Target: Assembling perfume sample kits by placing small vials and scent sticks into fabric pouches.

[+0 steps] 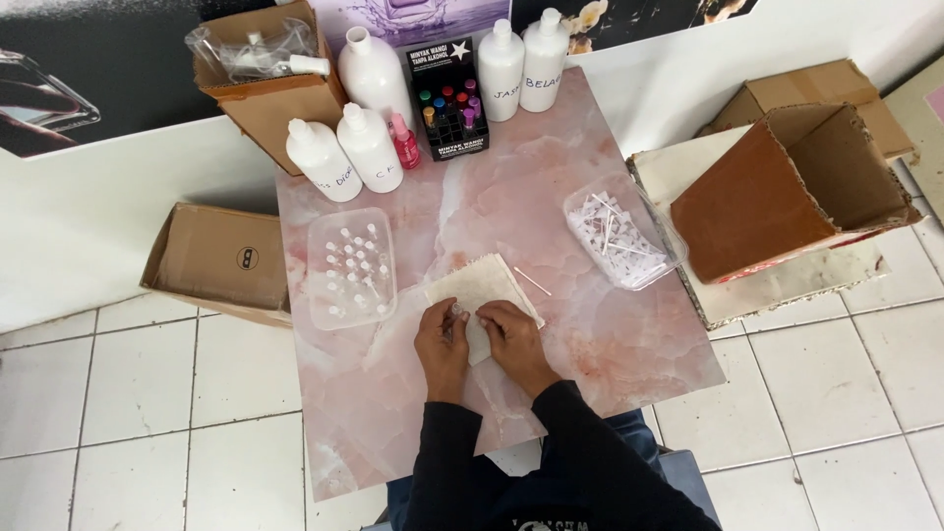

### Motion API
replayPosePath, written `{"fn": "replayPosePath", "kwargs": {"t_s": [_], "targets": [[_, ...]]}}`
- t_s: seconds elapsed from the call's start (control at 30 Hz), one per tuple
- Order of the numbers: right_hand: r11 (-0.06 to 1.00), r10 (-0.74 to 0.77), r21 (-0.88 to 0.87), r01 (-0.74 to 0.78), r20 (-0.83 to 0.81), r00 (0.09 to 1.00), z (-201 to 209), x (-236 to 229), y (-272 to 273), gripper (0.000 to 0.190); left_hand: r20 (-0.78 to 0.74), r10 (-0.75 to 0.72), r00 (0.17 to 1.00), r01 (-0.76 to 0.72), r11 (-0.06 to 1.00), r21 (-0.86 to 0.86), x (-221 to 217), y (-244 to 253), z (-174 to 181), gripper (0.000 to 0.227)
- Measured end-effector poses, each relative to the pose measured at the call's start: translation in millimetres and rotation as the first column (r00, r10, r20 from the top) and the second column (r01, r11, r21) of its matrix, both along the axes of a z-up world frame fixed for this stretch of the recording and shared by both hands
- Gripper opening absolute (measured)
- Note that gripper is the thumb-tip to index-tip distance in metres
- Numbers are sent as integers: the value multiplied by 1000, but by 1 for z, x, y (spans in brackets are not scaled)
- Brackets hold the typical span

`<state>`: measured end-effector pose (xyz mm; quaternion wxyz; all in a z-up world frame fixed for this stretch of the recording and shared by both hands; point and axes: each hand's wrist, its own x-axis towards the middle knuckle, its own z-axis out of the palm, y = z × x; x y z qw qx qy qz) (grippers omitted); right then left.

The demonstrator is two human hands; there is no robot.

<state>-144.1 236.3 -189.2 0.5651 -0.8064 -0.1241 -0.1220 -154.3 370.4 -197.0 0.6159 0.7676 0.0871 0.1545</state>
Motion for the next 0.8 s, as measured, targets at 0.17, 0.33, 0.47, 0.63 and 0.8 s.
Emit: {"fn": "replayPosePath", "kwargs": {"t_s": [0.17,0.33,0.47,0.63,0.8], "targets": [[999,7,36,-7,-8,1000,-4,-6,7,14,50,-3,999,0,998,69,8,-7,-8,25],[996,68,69,-64,-53,996,9,-1,-5,15,105,13,994,-32,984,175,3,-11,-8,26],[996,-73,-36,76,82,994,16,8,-13,13,102,-1,995,-16,985,171,5,-10,-4,27],[928,-202,-308,211,59,978,5,11,-22,26,100,-1,995,-14,989,147,1,-10,-8,27],[861,-322,-467,204,-189,928,-5,16,-20,43,76,-1,997,-8,993,116,-1,-10,-5,27]]}}
